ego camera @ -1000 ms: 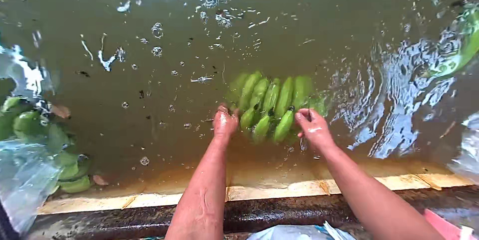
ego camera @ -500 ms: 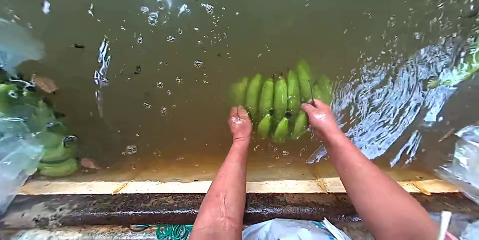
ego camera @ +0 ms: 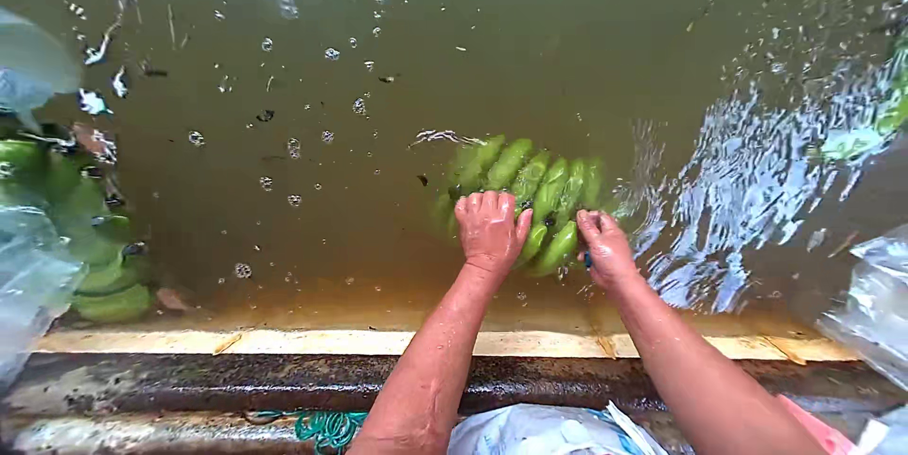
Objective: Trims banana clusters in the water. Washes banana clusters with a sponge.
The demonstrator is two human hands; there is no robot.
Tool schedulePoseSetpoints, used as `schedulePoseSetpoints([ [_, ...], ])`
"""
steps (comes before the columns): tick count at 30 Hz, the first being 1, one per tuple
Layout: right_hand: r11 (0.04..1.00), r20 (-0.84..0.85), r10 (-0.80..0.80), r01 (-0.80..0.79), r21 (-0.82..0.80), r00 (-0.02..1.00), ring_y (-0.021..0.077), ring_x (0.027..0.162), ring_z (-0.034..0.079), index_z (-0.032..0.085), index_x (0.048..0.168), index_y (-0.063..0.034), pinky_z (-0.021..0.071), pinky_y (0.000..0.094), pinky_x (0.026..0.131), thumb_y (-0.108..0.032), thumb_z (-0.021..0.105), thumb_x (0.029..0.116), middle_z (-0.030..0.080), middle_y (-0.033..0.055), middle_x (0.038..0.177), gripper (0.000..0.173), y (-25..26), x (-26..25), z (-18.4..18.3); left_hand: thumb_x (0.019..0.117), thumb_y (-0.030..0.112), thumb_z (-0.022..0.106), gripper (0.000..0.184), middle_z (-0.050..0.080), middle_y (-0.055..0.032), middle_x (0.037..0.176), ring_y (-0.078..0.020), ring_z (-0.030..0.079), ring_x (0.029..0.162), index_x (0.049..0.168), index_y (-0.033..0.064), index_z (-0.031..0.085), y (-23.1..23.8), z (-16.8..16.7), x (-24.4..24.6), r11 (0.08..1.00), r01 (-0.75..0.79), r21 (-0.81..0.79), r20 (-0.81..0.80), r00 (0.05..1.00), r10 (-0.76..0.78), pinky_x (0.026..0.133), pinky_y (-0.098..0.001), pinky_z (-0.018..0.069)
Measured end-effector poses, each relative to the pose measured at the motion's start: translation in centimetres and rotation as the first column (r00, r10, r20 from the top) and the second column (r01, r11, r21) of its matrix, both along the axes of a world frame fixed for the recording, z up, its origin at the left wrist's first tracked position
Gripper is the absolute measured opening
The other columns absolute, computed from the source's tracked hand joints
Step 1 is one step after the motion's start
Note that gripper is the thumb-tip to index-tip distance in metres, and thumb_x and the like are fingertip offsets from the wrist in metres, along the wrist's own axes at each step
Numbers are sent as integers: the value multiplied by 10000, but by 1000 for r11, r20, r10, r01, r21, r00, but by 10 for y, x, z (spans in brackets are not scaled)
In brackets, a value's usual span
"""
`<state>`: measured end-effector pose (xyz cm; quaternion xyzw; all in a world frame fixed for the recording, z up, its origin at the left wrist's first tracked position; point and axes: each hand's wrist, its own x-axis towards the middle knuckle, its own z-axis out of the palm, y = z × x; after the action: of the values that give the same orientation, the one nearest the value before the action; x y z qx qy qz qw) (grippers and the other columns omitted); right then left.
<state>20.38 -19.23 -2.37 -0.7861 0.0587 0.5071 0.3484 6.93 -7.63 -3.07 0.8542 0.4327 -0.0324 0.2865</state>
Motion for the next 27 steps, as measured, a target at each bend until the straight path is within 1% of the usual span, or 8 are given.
schedulePoseSetpoints([
  [6, 998, -8, -70, 70, 6, 998, 101, 675, 558, 508, 1218, 54, 501, 240, 601, -34, 719, 931, 549, 89, 900, 367, -16, -20, -3, 1047, 197, 555, 276, 653, -283, 1155, -491, 596, 1160, 1124, -39, 673, 21, 17, 31, 949, 138, -283, -219, 954, -204, 943, -614, 493],
  [9, 990, -35, -143, 144, 6, 989, 96, 671, 557, 507, 1211, 59, 496, 230, 594, 1, 709, 924, 558, 97, 914, 356, -15, -27, -5, 1056, 98, 471, 285, 632, -318, 1211, -484, 575, 1227, 1146, -114, 640, 16, 7, 17, 960, -28, -280, -171, 985, -22, 1018, -602, 465],
  [11, 983, -58, -182, 183, 19, 982, 90, 679, 559, 494, 1210, 54, 488, 223, 587, 23, 704, 920, 561, 93, 929, 359, -16, -35, -4, 1095, 105, 379, 355, 598, -349, 1270, -458, 567, 1266, 1205, -168, 577, 21, 8, 9, 914, -266, -308, -123, 963, 239, 1100, -559, 425],
  [13, 977, -79, -207, 210, 36, 975, 85, 697, 565, 479, 1247, 56, 492, 219, 591, 40, 707, 912, 571, 98, 973, 406, -19, -43, -4, 1110, 149, 372, 366, 597, -340, 1239, -444, 588, 1217, 1186, -154, 561, 20, 10, 0, 884, -374, -282, -24, 924, 383, 1078, -538, 446],
  [16, 973, -114, -213, 222, 68, 970, 82, 726, 580, 458, 1304, 48, 501, 214, 602, 63, 701, 903, 584, 95, 1003, 469, -15, -48, -3, 1015, 220, 577, 321, 656, -298, 1094, -487, 604, 1131, 1013, -81, 689, -4, 7, -24, 993, -65, -99, 126, 989, 78, 1001, -612, 460],
  [19, 978, -130, -174, 186, 90, 976, 81, 710, 588, 462, 1271, 36, 507, 214, 604, 66, 702, 899, 587, 83, 955, 444, -13, -51, -3, 884, 311, 767, 321, 686, -276, 1009, -521, 626, 1079, 914, -7, 733, -32, -1, -38, 991, 132, 2, 68, 989, -131, 962, -665, 460],
  [24, 988, -101, -82, 95, 123, 992, 76, 691, 572, 503, 1174, 36, 504, 216, 615, 45, 705, 898, 567, 67, 889, 342, -12, -52, -5, 868, -24, 690, 46, 692, -248, 947, -475, 653, 992, 843, -32, 727, -21, 0, -21, 956, 294, 16, 73, 953, -295, 932, -614, 483],
  [27, 991, -90, -57, 67, 112, 994, 61, 665, 560, 503, 1171, 41, 496, 205, 601, 47, 694, 904, 560, 55, 866, 328, -8, -48, -3, 900, -66, 647, 106, 693, -221, 1027, -427, 636, 1073, 948, -40, 739, 3, 6, -18, 769, 633, -91, 100, 774, -626, 1011, -560, 455],
])
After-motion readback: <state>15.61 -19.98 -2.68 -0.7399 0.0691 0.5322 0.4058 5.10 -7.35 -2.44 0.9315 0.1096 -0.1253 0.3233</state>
